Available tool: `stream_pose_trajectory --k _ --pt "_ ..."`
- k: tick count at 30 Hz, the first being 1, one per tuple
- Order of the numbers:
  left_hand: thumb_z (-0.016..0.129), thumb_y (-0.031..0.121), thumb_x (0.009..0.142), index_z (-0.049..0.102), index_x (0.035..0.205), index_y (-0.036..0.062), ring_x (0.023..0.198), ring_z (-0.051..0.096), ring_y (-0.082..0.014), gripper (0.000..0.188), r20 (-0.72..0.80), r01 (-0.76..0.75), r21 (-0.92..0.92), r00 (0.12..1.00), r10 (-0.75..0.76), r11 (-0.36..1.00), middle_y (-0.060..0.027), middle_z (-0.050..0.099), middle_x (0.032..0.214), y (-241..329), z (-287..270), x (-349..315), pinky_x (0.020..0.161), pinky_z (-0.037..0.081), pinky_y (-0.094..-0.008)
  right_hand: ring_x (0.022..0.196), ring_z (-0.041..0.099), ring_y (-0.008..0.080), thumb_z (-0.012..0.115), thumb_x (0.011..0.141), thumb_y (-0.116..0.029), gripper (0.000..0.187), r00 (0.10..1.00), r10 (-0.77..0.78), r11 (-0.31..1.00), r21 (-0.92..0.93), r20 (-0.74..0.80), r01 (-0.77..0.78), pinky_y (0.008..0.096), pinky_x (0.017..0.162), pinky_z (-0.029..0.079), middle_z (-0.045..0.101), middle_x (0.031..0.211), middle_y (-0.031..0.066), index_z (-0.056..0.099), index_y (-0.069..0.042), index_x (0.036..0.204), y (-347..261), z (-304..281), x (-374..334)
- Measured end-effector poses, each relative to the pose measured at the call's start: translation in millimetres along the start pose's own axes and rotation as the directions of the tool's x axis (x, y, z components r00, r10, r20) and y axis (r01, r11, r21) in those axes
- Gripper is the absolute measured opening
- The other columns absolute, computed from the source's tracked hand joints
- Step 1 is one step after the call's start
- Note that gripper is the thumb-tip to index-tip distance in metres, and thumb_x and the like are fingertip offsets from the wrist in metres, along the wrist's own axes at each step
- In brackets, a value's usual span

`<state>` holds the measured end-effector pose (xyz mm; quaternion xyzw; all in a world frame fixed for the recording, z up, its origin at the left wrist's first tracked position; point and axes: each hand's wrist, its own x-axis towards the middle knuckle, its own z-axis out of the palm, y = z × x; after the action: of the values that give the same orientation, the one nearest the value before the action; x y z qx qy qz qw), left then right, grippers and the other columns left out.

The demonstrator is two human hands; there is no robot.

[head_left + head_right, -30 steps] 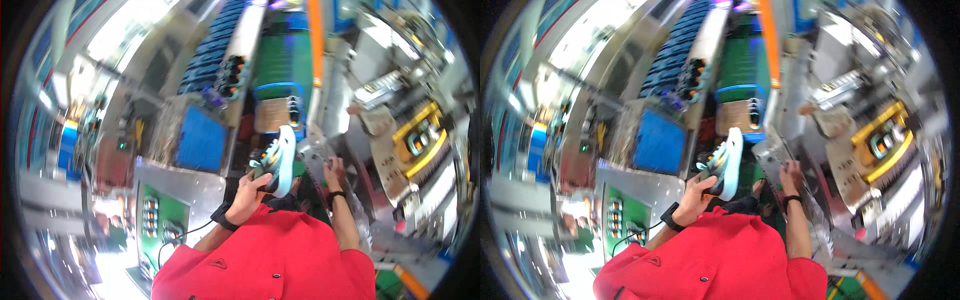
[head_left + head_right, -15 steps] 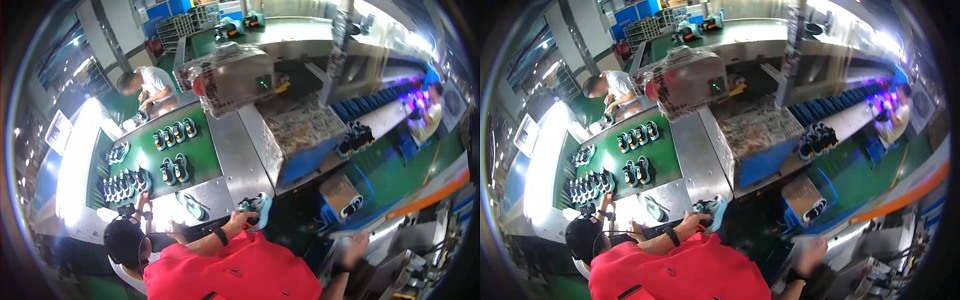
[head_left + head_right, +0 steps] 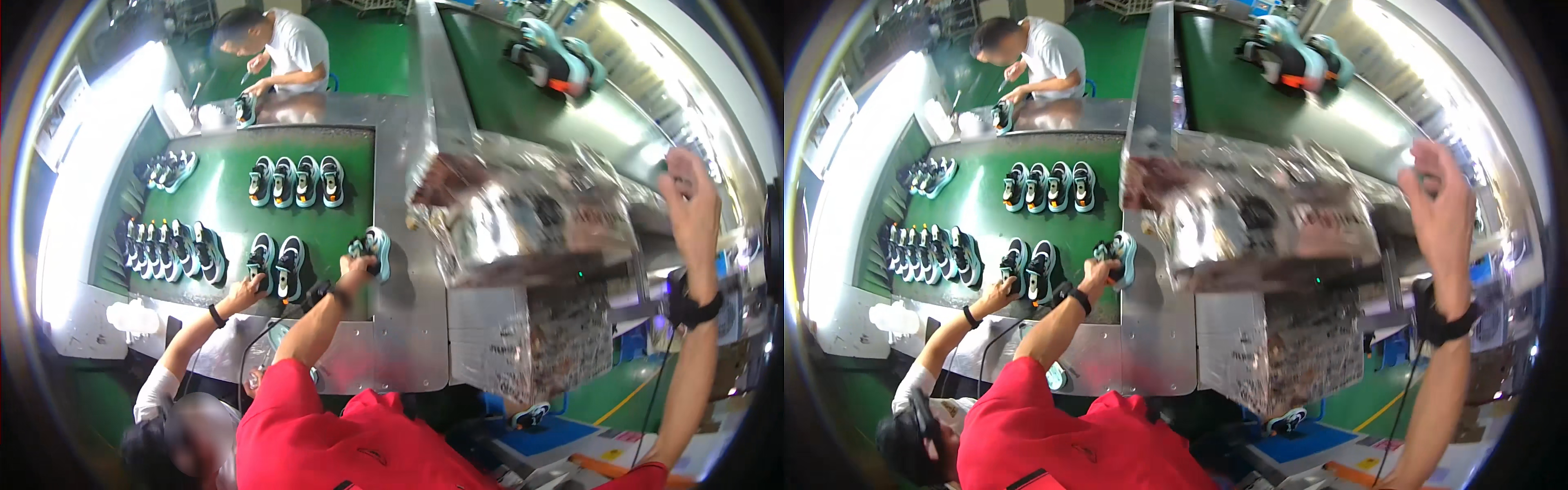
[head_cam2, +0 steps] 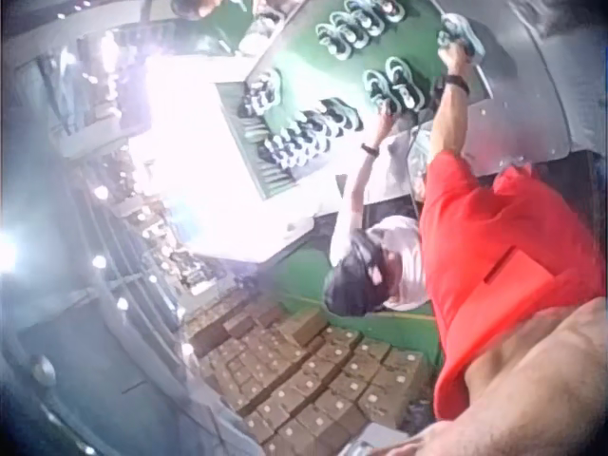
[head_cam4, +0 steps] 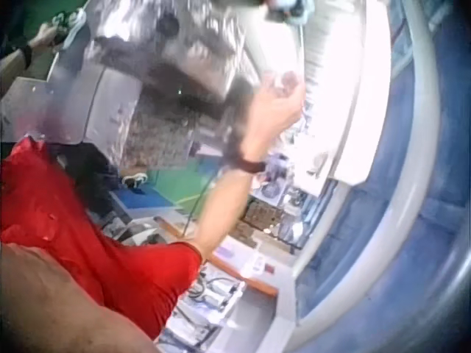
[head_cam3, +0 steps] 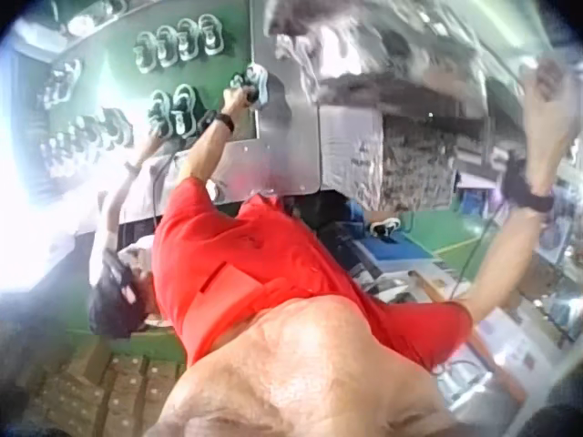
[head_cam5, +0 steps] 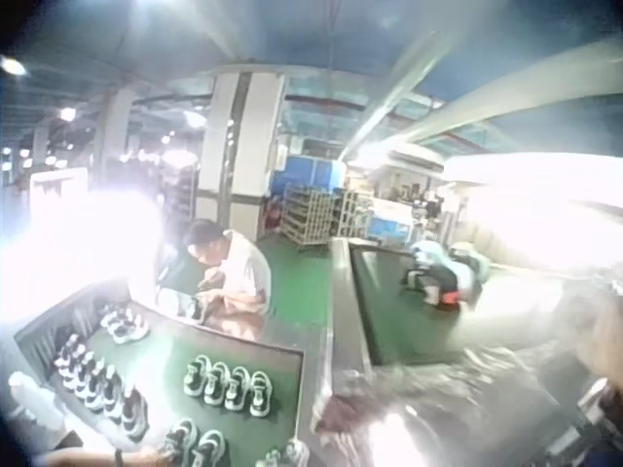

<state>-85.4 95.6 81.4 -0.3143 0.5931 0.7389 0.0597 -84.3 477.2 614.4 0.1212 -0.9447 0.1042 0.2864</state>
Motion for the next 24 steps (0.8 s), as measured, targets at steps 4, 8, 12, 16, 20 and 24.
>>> stream_pose_trajectory --k 4,8,12,16,20,24 --pt "0.077 0.015 0.065 0.063 0.098 -0.0038 0.07 0.064 -0.02 0.04 -0.103 -0.094 0.051 0.99 0.099 0.994 -0.0105 0.065 0.083 17 6 136 0.059 0.052 -0.0339 0.104 0.065 0.028 0.071 0.086 -0.033 0.059 0.983 -0.139 0.986 -0.072 0.118 0.148 0.0363 0.089 0.049 0.065 0.12 0.02 0.053 -0.003 0.133 -15 87 149" --pt "0.066 0.018 0.072 0.05 0.122 -0.003 0.107 0.059 -0.0432 0.056 -0.109 -0.383 0.506 0.86 0.498 0.772 -0.0317 0.059 0.114 54 32 198 0.093 0.048 -0.0451 0.112 0.061 0.0336 0.068 0.083 -0.055 0.087 0.974 -0.185 0.947 -0.242 0.134 0.213 0.0401 0.098 0.044 0.06 0.127 0.0249 0.041 0.003 0.142 -37 175 231" --pt "0.064 0.013 0.078 0.042 0.136 -0.0013 0.124 0.048 -0.0419 0.064 -0.011 -0.566 0.597 0.702 0.712 0.568 -0.029 0.048 0.134 13 19 214 0.103 0.042 -0.0437 0.115 0.06 0.0326 0.069 0.081 -0.053 0.087 0.961 -0.192 0.902 -0.349 0.199 0.253 0.0387 0.099 0.044 0.061 0.125 0.0243 0.043 0.005 0.14 -12 216 270" --pt "0.072 0.027 0.084 0.036 0.145 -0.0003 0.137 0.04 -0.0363 0.076 0.033 -0.515 0.473 0.821 0.57 0.715 -0.0232 0.039 0.149 -37 1 150 0.112 0.034 -0.0417 0.115 0.06 0.0324 0.07 0.08 -0.048 0.078 0.949 0.045 0.892 -0.441 0.311 0.102 0.0382 0.098 0.045 0.061 0.125 0.0238 0.048 -0.001 0.139 18 208 277" --pt "0.068 0.024 0.087 0.047 0.134 -0.0102 0.108 0.061 -0.0249 0.062 0.212 -0.159 0.032 0.966 0.148 0.987 -0.0225 0.062 0.121 -61 -1 34 0.092 0.05 -0.0368 0.12 0.056 0.0316 0.075 0.074 -0.035 0.087 0.822 0.146 0.961 -0.276 0.55 0.014 0.0366 0.099 0.044 0.054 0.135 0.0219 0.037 -0.007 0.147 34 181 270" --pt "0.071 0.026 0.086 0.056 0.124 -0.0095 0.102 0.065 -0.0231 0.054 0.264 0.146 0.026 0.953 -0.148 0.989 -0.0188 0.067 0.112 -106 -5 -69 0.085 0.054 -0.0353 0.131 0.045 0.0319 0.077 0.072 -0.032 0.092 0.873 -0.09 0.987 -0.071 0.48 0.141 0.0375 0.106 0.037 0.048 0.141 0.0205 0.032 -0.006 0.149 30 177 262"
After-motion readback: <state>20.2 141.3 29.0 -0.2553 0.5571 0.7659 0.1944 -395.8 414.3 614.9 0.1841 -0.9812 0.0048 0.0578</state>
